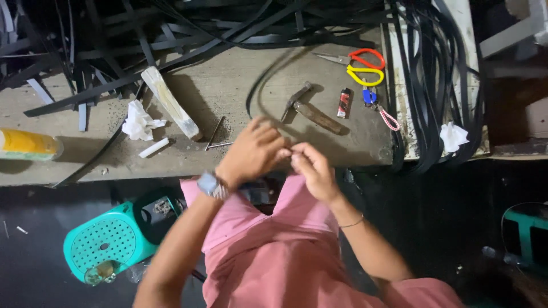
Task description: Using a hammer and a punch tool to create a series of holes in a long leather strap on a workbench.
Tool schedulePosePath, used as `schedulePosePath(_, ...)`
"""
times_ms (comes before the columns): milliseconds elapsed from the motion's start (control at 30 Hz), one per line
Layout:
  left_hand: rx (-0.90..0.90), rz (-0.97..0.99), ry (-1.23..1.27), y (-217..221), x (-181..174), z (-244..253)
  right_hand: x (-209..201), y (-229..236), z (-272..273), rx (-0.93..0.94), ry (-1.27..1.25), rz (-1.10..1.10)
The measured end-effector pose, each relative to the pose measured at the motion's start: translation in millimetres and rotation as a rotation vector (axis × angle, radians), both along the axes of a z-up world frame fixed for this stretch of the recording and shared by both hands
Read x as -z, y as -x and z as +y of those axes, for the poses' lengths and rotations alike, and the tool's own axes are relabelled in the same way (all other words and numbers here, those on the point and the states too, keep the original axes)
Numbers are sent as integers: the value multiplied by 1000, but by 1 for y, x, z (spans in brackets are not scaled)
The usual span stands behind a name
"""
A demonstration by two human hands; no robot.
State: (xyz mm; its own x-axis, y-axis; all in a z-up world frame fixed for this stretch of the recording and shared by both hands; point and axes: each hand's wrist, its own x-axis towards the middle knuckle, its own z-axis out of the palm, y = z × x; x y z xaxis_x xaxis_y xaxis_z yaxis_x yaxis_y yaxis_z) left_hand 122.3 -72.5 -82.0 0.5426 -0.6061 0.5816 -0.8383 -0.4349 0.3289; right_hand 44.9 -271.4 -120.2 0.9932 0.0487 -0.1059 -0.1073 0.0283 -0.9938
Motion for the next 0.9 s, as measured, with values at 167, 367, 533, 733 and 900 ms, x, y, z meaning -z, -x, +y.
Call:
schedulePosePath(167,-16,-14,-100,-81,-17,22,-36,-12,-84,265,141,-6)
schedulePosePath(367,-20,-275,-143,-157,-81,48,-64,-15,-184,625,167,-178)
schedulePosePath(533,-156,-386,-271,-188,-149,87,-128,-35,-205,664,253,-253)
schedulePosePath(733,-366,-448,-157,-208,-197,169,-169,-98,-183,356,850,-612)
schedulePosePath(900,-511,-76,-347,-288,-165,251,-183,-191,-185,391,833,-940)
